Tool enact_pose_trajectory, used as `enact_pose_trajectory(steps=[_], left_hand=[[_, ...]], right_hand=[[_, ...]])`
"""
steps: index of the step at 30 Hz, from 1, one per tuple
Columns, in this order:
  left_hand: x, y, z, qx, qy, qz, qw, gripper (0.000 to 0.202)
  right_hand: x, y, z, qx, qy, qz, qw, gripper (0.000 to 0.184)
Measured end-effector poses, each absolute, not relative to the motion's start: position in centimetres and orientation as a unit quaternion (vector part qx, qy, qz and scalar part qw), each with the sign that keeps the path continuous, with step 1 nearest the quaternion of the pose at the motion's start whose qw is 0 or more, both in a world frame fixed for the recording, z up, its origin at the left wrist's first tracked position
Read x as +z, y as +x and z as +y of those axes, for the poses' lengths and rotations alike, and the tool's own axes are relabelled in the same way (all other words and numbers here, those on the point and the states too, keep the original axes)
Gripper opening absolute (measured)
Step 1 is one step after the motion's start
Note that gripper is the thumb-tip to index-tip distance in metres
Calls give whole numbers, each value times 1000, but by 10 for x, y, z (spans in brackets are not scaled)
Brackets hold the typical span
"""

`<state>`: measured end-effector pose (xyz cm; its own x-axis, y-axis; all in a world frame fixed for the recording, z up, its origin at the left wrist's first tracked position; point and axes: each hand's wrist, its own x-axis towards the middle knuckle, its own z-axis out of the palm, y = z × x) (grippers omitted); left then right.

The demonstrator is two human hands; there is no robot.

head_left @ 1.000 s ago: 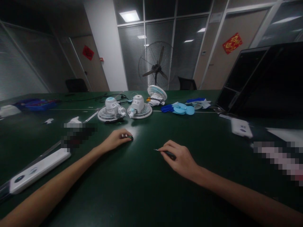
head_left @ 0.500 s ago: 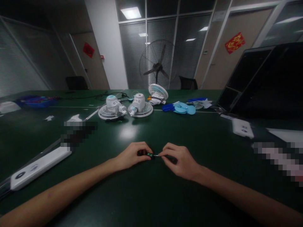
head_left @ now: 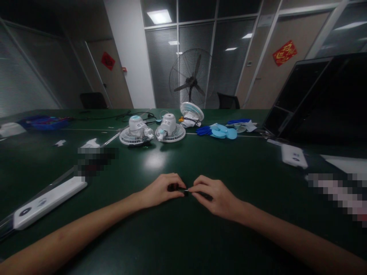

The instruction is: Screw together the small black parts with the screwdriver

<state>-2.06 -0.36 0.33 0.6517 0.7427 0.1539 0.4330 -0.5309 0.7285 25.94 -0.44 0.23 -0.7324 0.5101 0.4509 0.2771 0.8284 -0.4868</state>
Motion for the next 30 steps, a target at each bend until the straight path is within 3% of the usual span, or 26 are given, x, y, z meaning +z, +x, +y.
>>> enact_pose_trajectory(steps=[7,14,23,30], left_hand=[[5,-19,-4,228,868,331,293,20],[6,-18,-5,230,873,323,284,20],[5,-18,-6,219,887,302,271,19],[5,-18,-9,217,890,305,262,19]], right_hand=[[4,259,-5,194,-209,-922,262,25],[2,261,-7,163,-212,-912,310,22],[3,259,-6,187,-204,-923,267,25],[0,259,-4,184,-208,-917,287,27]])
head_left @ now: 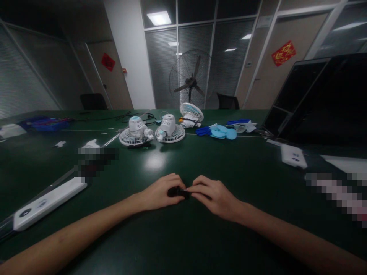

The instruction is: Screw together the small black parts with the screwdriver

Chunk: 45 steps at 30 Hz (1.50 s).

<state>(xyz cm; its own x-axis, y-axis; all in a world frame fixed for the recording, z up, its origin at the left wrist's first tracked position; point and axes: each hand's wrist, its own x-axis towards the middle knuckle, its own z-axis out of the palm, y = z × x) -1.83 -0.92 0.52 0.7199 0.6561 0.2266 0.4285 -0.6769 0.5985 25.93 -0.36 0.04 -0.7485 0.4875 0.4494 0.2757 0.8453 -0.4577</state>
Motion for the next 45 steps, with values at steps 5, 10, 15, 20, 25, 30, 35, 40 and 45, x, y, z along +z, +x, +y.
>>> enact_pose_trajectory(steps=[5,10,15,20,25,30,35,40,45], left_hand=[[7,-27,-1,210,890,299,273,20],[4,-79,40,229,873,378,207,23],[-5,-167,85,249,801,535,99,37],[-7,-226,97,274,724,630,56,48],[-5,-234,95,317,690,644,93,55],[-2,-236,95,343,665,650,136,54],[-3,-241,93,340,665,654,118,51],[-3,-245,93,338,685,638,96,46],[6,-242,88,364,646,657,139,58]], right_hand=[[-3,261,-3,166,-227,-908,310,26],[-1,262,-4,173,-223,-907,312,27],[-1,261,-4,181,-221,-908,308,26],[-2,261,-4,180,-223,-907,308,26],[0,261,-5,184,-224,-908,303,27],[2,262,-5,182,-221,-908,306,26],[1,261,-5,193,-220,-906,307,27],[1,262,-5,186,-223,-907,306,27],[0,262,-4,183,-226,-908,301,27]])
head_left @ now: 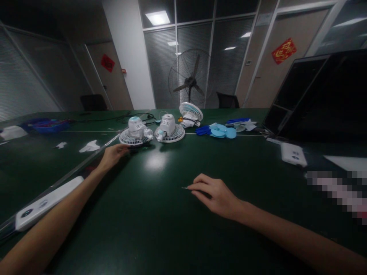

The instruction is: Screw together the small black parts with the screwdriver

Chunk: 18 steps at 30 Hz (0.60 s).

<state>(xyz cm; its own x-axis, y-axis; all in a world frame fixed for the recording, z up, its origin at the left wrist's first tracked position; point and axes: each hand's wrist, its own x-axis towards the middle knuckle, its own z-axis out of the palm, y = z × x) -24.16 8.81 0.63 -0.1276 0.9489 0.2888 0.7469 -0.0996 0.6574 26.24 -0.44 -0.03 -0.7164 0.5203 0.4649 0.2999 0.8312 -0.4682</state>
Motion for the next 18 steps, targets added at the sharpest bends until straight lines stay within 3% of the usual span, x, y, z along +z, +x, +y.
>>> enact_pose_trajectory(steps=[18], left_hand=[[3,-236,89,395,637,654,100,60]], right_hand=[[0,262,-5,195,-226,-907,298,27]])
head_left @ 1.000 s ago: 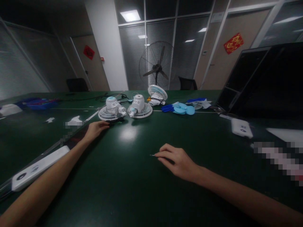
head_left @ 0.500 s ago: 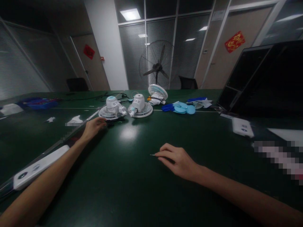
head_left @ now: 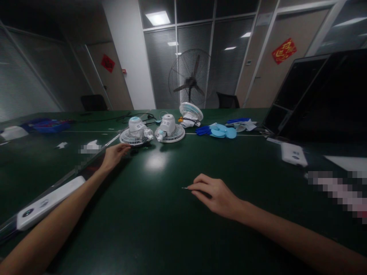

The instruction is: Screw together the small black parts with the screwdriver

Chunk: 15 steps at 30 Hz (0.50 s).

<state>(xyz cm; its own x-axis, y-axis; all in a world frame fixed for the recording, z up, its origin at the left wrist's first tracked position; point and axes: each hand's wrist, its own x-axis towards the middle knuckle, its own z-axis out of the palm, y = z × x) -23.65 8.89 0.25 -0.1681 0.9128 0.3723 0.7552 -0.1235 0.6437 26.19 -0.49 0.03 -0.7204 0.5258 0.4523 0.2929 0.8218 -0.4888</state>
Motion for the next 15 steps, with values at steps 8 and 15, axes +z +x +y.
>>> enact_pose_trajectory(steps=[8,15], left_hand=[[5,-228,88,397,632,651,139,66],[-1,-230,99,377,657,645,104,59]], right_hand=[[-2,262,-3,181,-226,-910,297,27],[0,262,-4,184,-226,-911,292,27]])
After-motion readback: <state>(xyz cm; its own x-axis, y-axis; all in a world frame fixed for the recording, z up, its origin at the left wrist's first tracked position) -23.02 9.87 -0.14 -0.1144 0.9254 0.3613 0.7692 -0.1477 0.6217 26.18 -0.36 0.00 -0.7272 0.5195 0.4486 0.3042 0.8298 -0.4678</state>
